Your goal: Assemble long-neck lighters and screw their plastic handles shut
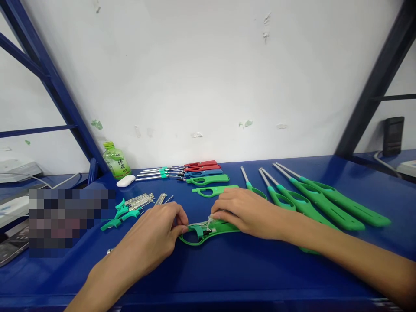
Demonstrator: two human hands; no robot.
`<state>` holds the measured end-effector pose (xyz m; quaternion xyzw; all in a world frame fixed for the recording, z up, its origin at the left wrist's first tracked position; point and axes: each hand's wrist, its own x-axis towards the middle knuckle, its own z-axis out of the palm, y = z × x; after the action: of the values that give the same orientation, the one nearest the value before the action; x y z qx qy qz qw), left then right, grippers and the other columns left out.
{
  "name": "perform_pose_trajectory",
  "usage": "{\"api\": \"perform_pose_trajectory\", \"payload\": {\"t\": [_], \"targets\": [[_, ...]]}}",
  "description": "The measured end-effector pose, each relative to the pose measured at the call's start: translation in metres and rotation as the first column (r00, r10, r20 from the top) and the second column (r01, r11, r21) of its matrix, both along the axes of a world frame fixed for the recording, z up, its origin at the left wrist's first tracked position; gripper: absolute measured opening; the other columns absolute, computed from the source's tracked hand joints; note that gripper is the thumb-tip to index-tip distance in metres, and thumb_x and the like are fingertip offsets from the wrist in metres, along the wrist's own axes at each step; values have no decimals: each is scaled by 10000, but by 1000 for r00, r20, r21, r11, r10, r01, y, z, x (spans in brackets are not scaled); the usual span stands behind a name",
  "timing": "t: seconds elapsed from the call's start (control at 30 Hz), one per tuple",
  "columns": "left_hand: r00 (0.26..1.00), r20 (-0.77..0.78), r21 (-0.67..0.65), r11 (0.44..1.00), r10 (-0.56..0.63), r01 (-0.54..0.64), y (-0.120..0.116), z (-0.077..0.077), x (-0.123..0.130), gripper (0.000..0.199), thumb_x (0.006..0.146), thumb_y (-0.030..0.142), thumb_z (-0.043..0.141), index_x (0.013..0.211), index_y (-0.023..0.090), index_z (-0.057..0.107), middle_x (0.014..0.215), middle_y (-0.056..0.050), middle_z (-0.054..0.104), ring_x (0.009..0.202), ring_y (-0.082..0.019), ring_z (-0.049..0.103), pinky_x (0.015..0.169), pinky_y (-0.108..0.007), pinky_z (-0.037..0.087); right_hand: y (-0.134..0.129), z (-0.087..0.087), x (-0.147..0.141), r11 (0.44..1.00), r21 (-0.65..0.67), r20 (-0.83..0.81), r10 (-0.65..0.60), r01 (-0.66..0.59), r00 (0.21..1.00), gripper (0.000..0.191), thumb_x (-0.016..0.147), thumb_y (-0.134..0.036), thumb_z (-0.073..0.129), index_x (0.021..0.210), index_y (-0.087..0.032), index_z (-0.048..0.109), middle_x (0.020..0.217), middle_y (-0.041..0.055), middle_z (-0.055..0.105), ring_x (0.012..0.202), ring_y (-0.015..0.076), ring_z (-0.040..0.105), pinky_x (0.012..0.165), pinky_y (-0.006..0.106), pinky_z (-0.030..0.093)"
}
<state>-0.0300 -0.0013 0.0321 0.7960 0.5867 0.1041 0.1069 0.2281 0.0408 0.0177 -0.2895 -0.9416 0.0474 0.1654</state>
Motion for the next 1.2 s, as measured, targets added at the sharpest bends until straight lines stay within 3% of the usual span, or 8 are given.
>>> {"api": "perform_pose_trajectory", "payload": {"t": [0.5, 0.73, 0.93, 1.2], "targets": [[997, -55, 46, 998, -49, 52, -4, 3, 5, 185, 921, 182, 552, 853, 247, 711, 934, -33, 725, 869, -250, 653, 785, -376, 454, -2, 2, 0, 1000, 20, 29, -1, 0, 1000, 345, 1103, -399, 472, 1041, -201, 748, 927, 62, 729, 881, 215, 665, 814, 346, 466], [993, -79, 67, 993, -90, 95, -3, -3, 3, 234, 924, 139, 525, 823, 242, 709, 888, -32, 713, 792, -219, 656, 723, -341, 442, -3, 8, 2, 1000, 18, 78, 13, -15, 997, 353, 1106, -410, 463, 1073, -210, 751, 942, 47, 731, 869, 210, 676, 757, 327, 450], [985, -138, 94, 989, -105, 118, -5, -1, 6, 231, 942, 145, 523, 831, 238, 702, 879, -39, 713, 791, -224, 666, 723, -337, 445, -6, 13, 4, 997, 32, 175, 65, -71, 982, 301, 1092, -369, 507, 1197, -199, 733, 1060, 70, 717, 917, 216, 683, 754, 324, 463], [980, -154, 153, 977, -124, 148, -10, -5, 5, 308, 966, 126, 495, 863, 254, 757, 856, -58, 708, 808, -230, 702, 751, -313, 471, -7, 15, 6, 999, 26, 152, 34, -39, 988, 190, 1053, -324, 595, 1126, -201, 720, 1040, 50, 709, 881, 206, 680, 737, 323, 466]]}}
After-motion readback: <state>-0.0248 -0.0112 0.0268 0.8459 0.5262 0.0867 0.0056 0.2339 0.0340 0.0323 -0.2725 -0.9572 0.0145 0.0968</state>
